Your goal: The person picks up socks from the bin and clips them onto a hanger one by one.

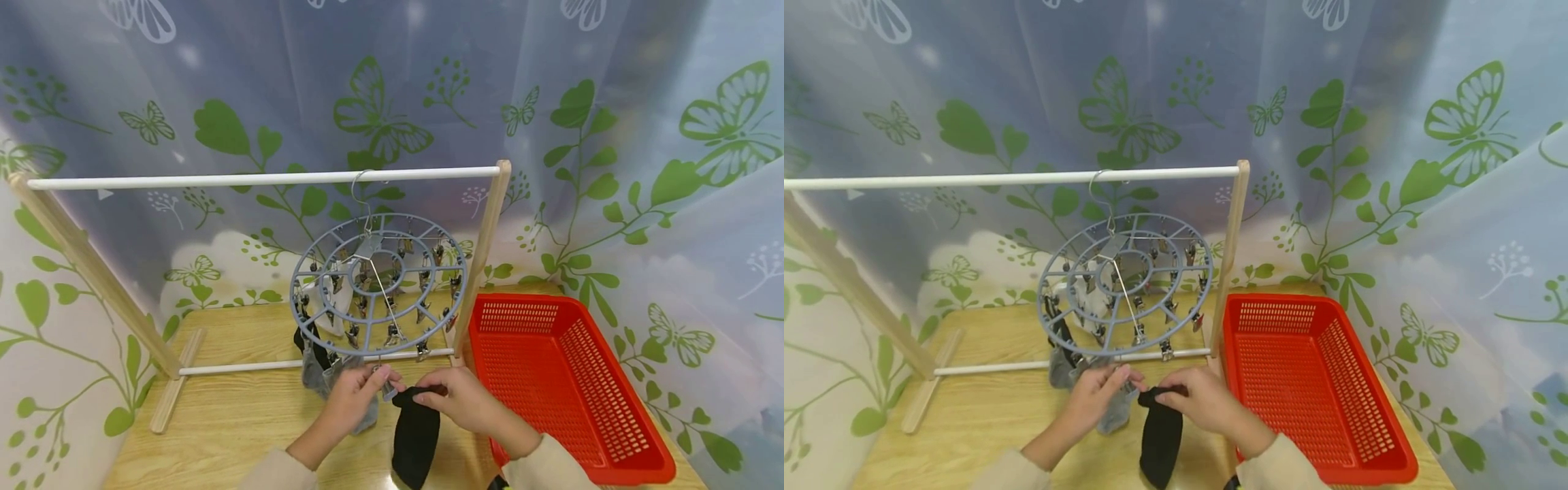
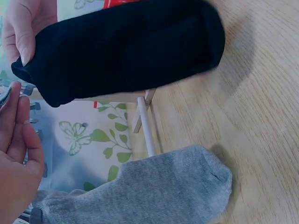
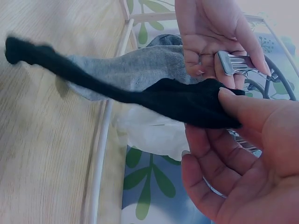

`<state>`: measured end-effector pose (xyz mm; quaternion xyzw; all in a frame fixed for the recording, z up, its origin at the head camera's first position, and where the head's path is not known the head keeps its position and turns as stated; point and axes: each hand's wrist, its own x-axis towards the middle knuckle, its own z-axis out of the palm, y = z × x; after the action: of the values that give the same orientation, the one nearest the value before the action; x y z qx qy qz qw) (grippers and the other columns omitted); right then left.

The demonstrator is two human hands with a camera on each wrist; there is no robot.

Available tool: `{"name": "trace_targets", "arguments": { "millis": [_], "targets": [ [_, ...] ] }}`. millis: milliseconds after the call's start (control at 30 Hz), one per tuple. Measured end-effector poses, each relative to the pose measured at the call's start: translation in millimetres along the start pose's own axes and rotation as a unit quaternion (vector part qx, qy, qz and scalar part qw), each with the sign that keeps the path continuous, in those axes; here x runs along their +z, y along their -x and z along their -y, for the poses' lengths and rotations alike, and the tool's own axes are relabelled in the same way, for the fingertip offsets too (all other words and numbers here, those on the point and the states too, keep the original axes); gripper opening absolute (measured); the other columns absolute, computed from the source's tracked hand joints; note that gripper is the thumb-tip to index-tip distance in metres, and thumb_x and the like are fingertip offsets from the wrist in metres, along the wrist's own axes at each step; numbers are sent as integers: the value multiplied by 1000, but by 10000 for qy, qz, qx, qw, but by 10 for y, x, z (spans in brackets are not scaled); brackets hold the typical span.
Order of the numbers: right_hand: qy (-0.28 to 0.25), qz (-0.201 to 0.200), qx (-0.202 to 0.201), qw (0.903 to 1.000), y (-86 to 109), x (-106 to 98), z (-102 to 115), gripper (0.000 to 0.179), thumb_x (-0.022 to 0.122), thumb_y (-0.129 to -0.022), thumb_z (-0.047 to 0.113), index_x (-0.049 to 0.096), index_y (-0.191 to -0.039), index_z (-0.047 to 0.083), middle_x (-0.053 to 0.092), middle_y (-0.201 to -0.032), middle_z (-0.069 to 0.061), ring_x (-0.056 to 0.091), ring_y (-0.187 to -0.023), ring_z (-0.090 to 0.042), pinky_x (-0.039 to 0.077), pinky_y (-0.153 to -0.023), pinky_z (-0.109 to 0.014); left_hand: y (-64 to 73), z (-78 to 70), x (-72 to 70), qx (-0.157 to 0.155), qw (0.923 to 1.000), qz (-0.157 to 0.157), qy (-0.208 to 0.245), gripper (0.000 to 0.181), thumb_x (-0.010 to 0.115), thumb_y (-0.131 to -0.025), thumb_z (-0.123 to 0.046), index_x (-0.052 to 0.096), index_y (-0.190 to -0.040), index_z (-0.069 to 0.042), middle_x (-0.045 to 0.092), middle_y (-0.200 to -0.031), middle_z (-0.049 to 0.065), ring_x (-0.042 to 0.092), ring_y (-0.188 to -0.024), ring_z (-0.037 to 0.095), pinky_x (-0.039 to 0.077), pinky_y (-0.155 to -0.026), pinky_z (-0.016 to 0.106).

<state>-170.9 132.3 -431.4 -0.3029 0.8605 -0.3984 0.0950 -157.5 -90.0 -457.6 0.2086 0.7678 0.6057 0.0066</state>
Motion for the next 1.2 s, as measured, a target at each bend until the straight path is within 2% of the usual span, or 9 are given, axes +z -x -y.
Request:
{"name": "trace_targets", "arguments": {
  "millis": [100,233,333,467,533,600,700,967,1200],
  "targets": [
    [-4,8,20,10000,-7,7,6,12,68,-93,19,75,-98,12,71,-90,5,62,-77,-4,53,-68,-22,0,9,-10,3,10000,1,-54,33,43,-106,-18,73,-100,-5,75,-91,5,61,-73,8,46,-67,24],
    [20,-3,41,10000,-15,13,19,13,67,-93,20,75,-99,12,71,-91,4,62,-77,-4,53,-67,-22,2,13,-16,-32,9999,13,-121,33,42,-106,-16,73,-101,-4,75,-93,7,41,-53,4,39,-55,21],
    [21,-34,21,10000,-17,18,23,14,66,-94,21,75,-101,12,72,-95,3,63,-80,-4,53,-68,-23,6,-40,-16,-74,9999,2,-139,34,41,-106,-13,72,-101,-2,74,-93,9,37,-52,1,43,-64,21],
    [22,-70,-29,10000,-24,29,24,16,63,-96,22,74,-102,13,72,-98,3,63,-84,-5,53,-71,-24,22,-201,-36,-44,9998,-5,-204,34,40,-106,-10,72,-101,1,74,-93,13,39,-55,2,46,-77,28],
    [3,-64,-37,10000,-26,36,25,17,62,-97,23,74,-102,13,71,-98,4,62,-84,-6,53,-71,-24,23,-218,-38,-17,9997,-9,-227,34,40,-106,-9,72,-101,3,74,-94,13,53,-63,4,49,-80,29],
    [-11,-56,-41,10000,-27,43,24,17,62,-97,23,74,-102,13,71,-98,4,62,-84,-6,52,-72,-25,22,-183,-35,8,9997,-32,-223,34,40,-106,-10,72,-102,2,74,-96,13,65,-79,11,51,-85,30],
    [-36,-46,-21,10000,-25,50,26,16,62,-97,23,73,-101,13,70,-98,5,61,-84,-6,52,-72,-25,7,-41,-17,29,9999,-46,-146,35,40,-106,-12,72,-105,1,74,-100,10,67,-102,22,51,-92,31],
    [-66,-214,4,9997,-18,71,58,17,62,-97,19,73,-107,11,71,-105,0,63,-87,-8,53,-73,-25,-5,49,-17,372,9992,43,-147,34,40,-107,-16,72,-108,-4,73,-105,8,66,-104,21,51,-93,33],
    [-173,-295,-87,9994,-42,111,98,12,63,-96,13,71,-103,8,69,-95,-1,57,-76,-4,49,-64,-22,3,13,-19,304,9993,28,-224,35,39,-107,-16,71,-112,-2,71,-110,11,65,-106,26,52,-92,34]
  ]
}}
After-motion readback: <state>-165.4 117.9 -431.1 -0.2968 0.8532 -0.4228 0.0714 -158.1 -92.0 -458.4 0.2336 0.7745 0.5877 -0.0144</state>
